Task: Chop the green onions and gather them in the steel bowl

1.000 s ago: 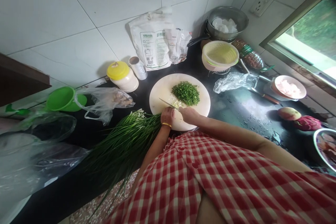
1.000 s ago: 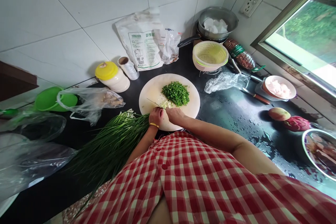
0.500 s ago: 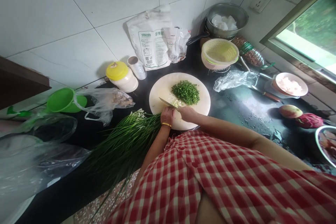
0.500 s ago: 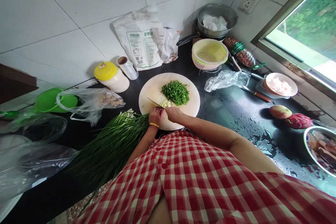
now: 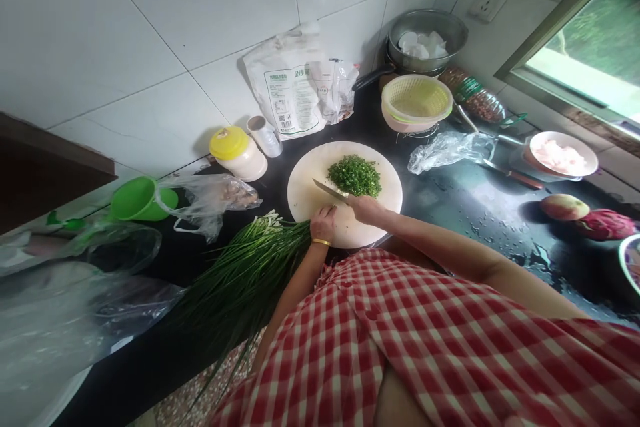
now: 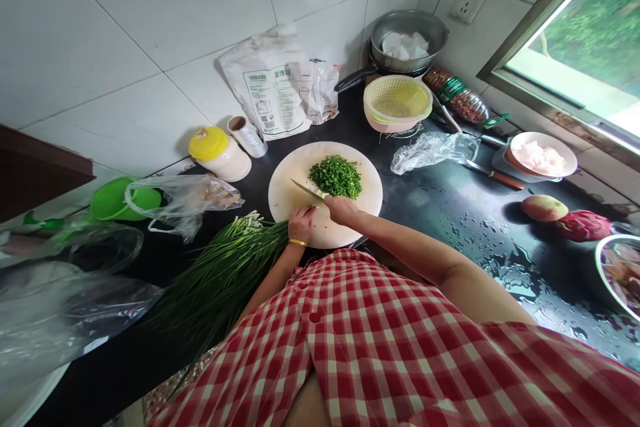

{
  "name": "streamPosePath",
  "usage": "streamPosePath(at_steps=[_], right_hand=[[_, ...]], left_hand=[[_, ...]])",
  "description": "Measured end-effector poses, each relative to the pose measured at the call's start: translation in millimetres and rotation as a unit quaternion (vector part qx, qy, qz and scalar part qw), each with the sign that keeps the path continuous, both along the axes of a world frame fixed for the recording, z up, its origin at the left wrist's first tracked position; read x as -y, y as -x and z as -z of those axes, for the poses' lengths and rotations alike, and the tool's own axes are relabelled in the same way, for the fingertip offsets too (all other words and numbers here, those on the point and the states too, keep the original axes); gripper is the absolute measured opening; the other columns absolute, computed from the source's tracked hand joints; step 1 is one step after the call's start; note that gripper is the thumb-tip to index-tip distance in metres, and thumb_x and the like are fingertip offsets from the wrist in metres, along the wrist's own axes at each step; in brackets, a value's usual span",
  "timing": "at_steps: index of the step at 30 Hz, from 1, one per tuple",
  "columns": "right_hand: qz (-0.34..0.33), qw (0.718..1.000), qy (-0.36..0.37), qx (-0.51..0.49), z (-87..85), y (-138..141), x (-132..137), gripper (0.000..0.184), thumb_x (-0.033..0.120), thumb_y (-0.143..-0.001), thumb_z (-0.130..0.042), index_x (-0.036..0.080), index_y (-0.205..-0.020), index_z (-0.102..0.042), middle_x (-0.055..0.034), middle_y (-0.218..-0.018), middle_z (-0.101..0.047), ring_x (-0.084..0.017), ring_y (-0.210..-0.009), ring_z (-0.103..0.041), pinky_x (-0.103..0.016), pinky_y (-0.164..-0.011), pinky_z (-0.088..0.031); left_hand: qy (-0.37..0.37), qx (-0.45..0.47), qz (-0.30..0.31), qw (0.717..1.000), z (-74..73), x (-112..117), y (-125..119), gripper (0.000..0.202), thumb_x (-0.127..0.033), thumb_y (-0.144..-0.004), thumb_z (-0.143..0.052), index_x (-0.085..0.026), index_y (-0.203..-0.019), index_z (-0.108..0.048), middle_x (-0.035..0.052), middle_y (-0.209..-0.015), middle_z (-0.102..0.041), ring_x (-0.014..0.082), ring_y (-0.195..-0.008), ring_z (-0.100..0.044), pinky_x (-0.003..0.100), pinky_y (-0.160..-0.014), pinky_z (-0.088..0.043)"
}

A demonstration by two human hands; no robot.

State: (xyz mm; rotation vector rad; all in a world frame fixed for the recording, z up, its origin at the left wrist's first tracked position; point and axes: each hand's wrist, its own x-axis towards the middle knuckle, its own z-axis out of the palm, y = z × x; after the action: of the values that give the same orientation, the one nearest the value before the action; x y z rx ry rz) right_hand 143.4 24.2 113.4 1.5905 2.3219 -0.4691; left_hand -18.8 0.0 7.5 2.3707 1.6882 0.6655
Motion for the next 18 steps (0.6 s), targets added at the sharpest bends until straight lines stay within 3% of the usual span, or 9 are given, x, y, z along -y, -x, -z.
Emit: streamPosePath(at_steps=[4, 9, 18], right_hand=[[-0.011, 1.000, -0.012, -0.001, -11.3, -5.5, 11.3, 0.035, 0.009, -0.084, -0.036, 0.013, -0.118, -0.045, -0.0135, -0.093, -0.066, -0.022, -0.086, -0.063, -0.028, -0.069, -0.044], [-0.019, 1.000, -0.006, 0.004, -18.5, -3.9, 17.3, 0.032, 0.008, -0.084, -0.037, 0.013, -0.114, -0.047, -0.0133, -0.092, -0.066, -0.021, -0.084, -0.064, -0.027, -0.066, -0.043], [-0.031, 0.999, 0.011, 0.015, 1.1, 10.5, 0.9, 0.031, 0.009, -0.085, -0.038, 0.013, -0.114, -0.047, -0.0131, -0.097, -0.066, -0.021, -0.090, -0.063, -0.027, -0.067, -0.044]], left_hand=[[-0.006, 0.016, -0.027, 0.999, 7.7, -8.1, -17.3, 0.027, -0.018, -0.088, -0.047, -0.023, -0.110, -0.061, 0.0055, -0.102, -0.066, 0.0185, -0.091, -0.057, 0.032, -0.082, -0.046], [-0.042, 0.041, -0.034, 0.998, 14.6, -9.2, -18.6, 0.023, -0.019, -0.088, -0.046, -0.020, -0.106, -0.061, 0.0064, -0.099, -0.066, 0.0185, -0.089, -0.057, 0.032, -0.081, -0.047], [-0.049, 0.051, -0.027, 0.997, 16.4, -9.7, -19.3, 0.020, -0.020, -0.088, -0.047, -0.018, -0.096, -0.065, 0.0070, -0.091, -0.066, 0.0183, -0.087, -0.057, 0.031, -0.080, -0.046]])
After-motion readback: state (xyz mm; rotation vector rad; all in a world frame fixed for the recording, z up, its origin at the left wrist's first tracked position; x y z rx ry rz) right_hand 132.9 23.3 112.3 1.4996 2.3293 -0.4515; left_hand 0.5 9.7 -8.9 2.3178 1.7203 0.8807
